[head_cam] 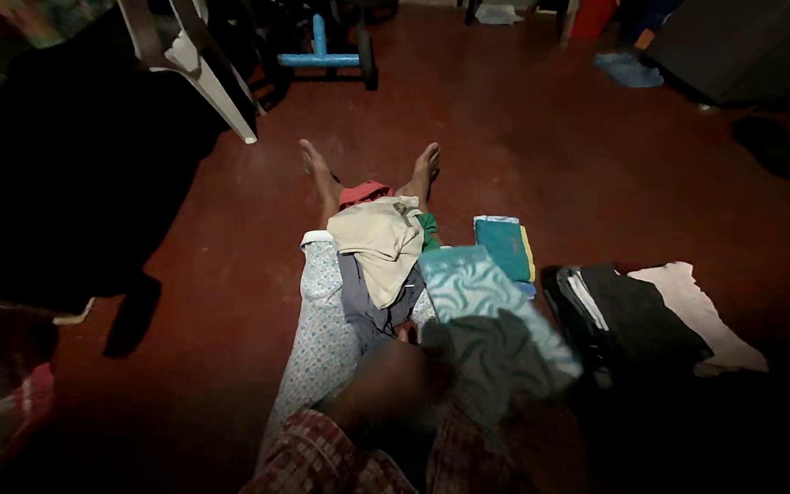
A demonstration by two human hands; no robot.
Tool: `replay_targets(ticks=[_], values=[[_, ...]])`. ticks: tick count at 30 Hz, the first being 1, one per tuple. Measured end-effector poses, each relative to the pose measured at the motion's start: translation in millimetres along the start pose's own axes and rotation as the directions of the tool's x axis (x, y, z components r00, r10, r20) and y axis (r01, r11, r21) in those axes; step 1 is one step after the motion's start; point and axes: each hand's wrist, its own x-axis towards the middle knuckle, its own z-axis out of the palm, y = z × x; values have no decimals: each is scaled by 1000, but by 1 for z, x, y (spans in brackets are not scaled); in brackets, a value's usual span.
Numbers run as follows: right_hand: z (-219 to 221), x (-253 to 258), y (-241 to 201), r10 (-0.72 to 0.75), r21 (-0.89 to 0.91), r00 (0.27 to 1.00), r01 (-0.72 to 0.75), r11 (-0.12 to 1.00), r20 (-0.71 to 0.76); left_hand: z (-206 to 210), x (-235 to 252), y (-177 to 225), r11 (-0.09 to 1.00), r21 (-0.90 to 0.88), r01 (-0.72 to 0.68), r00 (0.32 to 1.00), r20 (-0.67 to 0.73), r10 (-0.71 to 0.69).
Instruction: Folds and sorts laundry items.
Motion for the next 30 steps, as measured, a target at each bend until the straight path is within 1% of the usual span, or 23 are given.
replay_targets(ticks=[1,2,3,5,7,8,9,10,11,12,13,14,15,16,17,18,19,20,22,24,27,28,30], values=[[-7,0,9,162,43,982,-167,985,95,-5,4,-8,999,-41,21,1000,14,-21],[-15,3,22,264,97,945,-287,953,194,-9,8,-14,994,-92,53,998,24,-51],[-21,9,36,333,179,912,-378,908,239,-9,11,-18,990,-116,82,997,5,-82],[-21,15,45,379,260,893,-436,862,241,-3,16,-16,983,-131,131,986,-89,-143],[-13,12,35,413,219,877,-466,858,247,6,18,-8,981,-114,154,973,-152,-171],[-11,9,28,424,148,851,-484,863,309,10,19,-4,984,-100,150,972,-170,-165],[-10,5,22,417,36,804,-475,879,425,13,20,-1,986,-84,141,969,-191,-155],[-11,3,16,396,-89,723,-423,902,566,17,23,1,987,-66,145,962,-223,-156],[-11,3,9,374,-197,627,-335,921,683,18,25,3,986,-54,155,956,-242,-164],[-10,6,0,352,-256,551,-246,935,757,19,28,4,985,-44,169,953,-246,-175],[-9,12,-10,300,-258,518,-153,954,801,18,30,4,983,-30,181,952,-244,-183],[-7,22,-18,201,-194,542,-70,978,816,18,32,3,981,-16,192,950,-248,-190],[-5,38,-24,81,-99,608,-4,995,789,17,33,2,981,-8,193,950,-250,-189],[-2,59,-28,-41,-2,706,60,998,707,15,34,0,983,-8,185,953,-242,-182],[0,85,-30,-132,54,810,123,991,571,12,35,-3,985,-20,170,959,-226,-170],[0,115,-30,-155,55,892,146,988,424,10,36,-6,988,-33,151,964,-215,-155],[-1,146,-28,-132,50,954,123,991,270,8,36,-9,991,-34,132,969,-206,-136],[-2,175,-25,-75,81,989,65,995,127,7,37,-10,992,-20,123,972,-202,-124],[0,219,-22,76,255,996,-59,965,-55,4,36,-11,991,38,131,974,-193,-121],[3,247,-19,157,367,977,-95,925,-144,1,37,-11,982,87,170,967,-206,-150],[11,269,-18,193,379,954,-96,920,-227,9,38,-3,970,104,220,945,-269,-186],[14,274,-18,206,369,947,-103,923,-249,21,36,10,959,145,245,932,-306,-193],[20,286,-19,229,359,930,-117,926,-288,51,31,49,911,227,345,891,-384,-242]])
